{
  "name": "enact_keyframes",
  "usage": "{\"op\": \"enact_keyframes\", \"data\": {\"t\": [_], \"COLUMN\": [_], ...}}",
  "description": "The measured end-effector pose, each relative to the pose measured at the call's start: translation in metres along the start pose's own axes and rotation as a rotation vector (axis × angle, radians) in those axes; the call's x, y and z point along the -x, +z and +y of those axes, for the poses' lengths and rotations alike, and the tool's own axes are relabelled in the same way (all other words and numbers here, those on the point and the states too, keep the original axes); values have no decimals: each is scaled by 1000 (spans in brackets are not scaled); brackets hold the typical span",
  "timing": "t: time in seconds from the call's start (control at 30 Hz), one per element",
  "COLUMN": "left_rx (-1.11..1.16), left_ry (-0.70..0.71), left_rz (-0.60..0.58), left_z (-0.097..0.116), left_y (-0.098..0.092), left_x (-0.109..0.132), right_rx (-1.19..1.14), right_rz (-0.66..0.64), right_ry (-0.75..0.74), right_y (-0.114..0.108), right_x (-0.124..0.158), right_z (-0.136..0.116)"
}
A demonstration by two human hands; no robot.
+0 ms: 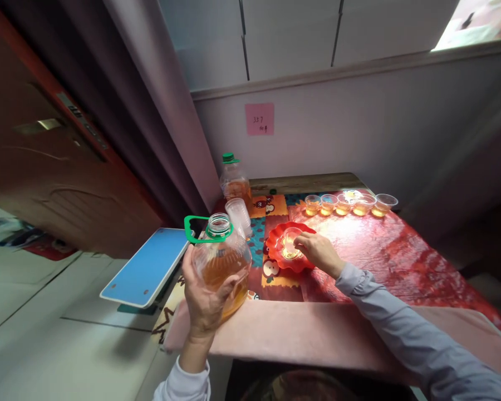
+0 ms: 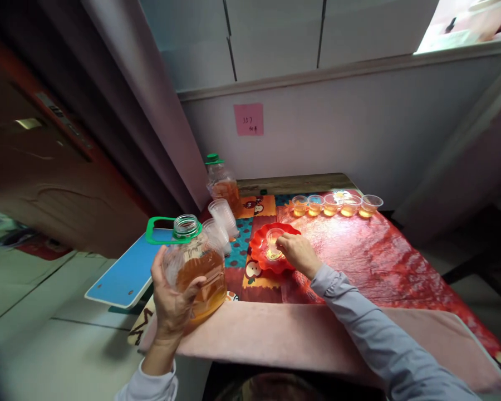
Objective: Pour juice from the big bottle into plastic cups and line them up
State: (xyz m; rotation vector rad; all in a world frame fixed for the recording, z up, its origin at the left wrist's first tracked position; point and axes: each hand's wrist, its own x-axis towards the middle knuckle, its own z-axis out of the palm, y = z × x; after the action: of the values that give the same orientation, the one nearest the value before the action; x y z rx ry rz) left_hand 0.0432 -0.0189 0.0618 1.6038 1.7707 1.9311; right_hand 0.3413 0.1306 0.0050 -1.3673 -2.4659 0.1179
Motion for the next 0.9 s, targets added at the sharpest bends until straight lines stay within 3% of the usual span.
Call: {"op": "enact_keyframes", "data": {"t": [0.13, 0.3, 0.47, 0.6, 0.77, 0.9], "left_rx": [-17, -43, -64, -82, -81, -96], "left_ry": [-4, 5, 26, 46, 48, 58], "left_rz": [-3, -25, -44, -35, -38, -39], "left_z": [0, -3, -3, -3, -3, -3], "left_y": [2, 2, 7, 10, 9, 10], "left_x": [-1, -2, -2, 0, 0, -1], "right_rx": [41, -18, -176, -266, -311, -355], "right_rz": [5, 112, 264, 218, 139, 148], "right_ry": [-46, -120, 128, 321, 408, 391], "right_y": [-4, -12, 2, 21, 24, 25], "right_x": [-2, 7, 8, -3, -8, -5], "right_z": [0, 7, 3, -8, -15, -10]}}
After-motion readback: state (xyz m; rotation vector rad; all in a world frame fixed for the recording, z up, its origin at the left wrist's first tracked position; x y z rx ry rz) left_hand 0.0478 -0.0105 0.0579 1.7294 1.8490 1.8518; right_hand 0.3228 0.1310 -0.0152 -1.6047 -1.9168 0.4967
